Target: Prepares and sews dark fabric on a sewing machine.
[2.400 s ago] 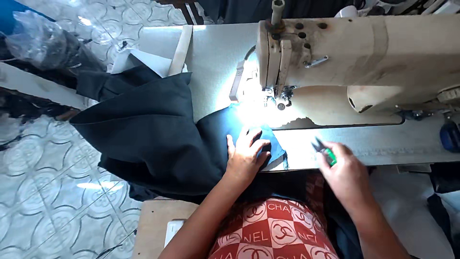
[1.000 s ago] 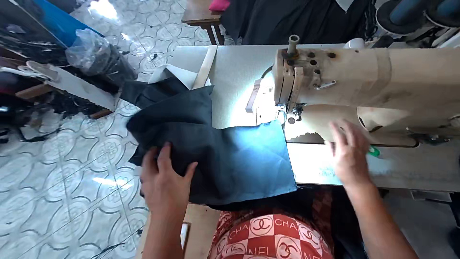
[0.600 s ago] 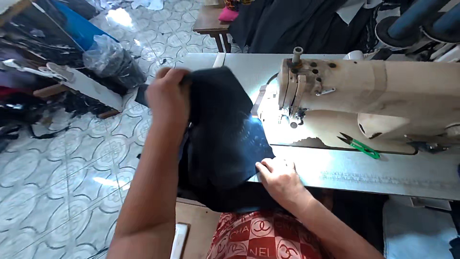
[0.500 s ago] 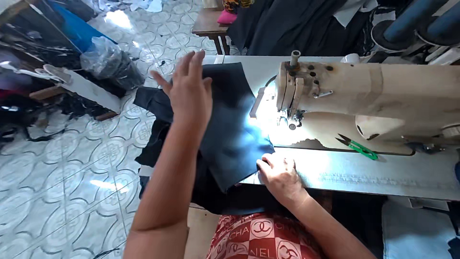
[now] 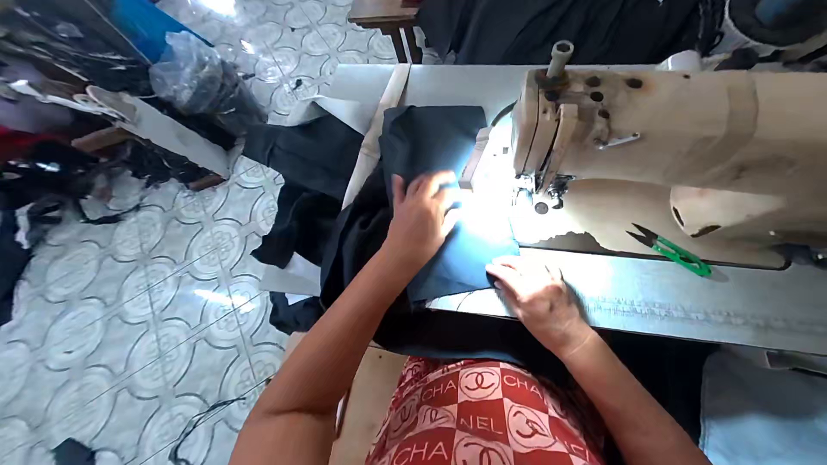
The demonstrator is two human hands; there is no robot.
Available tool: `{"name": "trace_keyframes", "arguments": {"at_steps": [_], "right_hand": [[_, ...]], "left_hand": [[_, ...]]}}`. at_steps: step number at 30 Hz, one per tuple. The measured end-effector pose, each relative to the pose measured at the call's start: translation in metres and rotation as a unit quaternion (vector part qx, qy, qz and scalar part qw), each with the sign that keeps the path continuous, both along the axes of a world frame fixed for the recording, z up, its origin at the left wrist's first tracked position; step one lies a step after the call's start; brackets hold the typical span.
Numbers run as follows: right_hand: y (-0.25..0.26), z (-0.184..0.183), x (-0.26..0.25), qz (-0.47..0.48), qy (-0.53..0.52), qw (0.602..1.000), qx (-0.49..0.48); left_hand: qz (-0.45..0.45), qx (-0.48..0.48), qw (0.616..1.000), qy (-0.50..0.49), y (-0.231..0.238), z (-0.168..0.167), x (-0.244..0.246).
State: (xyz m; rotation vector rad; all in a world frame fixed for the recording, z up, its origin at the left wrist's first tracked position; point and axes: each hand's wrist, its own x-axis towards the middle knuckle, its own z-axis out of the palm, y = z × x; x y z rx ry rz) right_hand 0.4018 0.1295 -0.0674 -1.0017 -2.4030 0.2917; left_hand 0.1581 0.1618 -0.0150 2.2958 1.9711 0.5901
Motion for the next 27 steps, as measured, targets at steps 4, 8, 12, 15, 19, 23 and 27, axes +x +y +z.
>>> {"name": "trace_keyframes", "arguments": {"at_steps": [4,8,12,15,19,23,27], "right_hand": [[0.015,-0.001,0.009,0.036,0.002,0.999,-0.011],[0.025,-0.008,0.010,0.062,0.011,0.998,0.029],[0.027,0.005,0.033,-0.004,0.028,1.000,0.004],[0.038,0.028,0.101,-0.172,-0.043,0.984,-0.008],[0.052,0.022,0.187,-0.321,-0.075,0.943,-0.055],[0.049,0.029,0.169,-0.339,-0.074,0.937,-0.045],[0.017,0.034,0.060,-0.148,-0.006,0.989,-0.012]], "left_hand": [[-0.137,-0.087,0.982,-0.102,-0.067,-0.007,-0.003],[-0.092,-0.102,0.985,-0.106,-0.097,-0.026,-0.011],[-0.070,-0.094,0.985,-0.128,-0.097,-0.026,-0.007],[-0.041,-0.116,0.981,-0.148,-0.095,-0.022,-0.006],[0.031,-0.093,0.988,-0.121,-0.094,-0.018,0.007],[0.022,-0.002,0.996,-0.089,-0.096,-0.032,0.015],[-0.036,0.016,0.997,-0.071,-0.099,-0.037,0.016]]}}
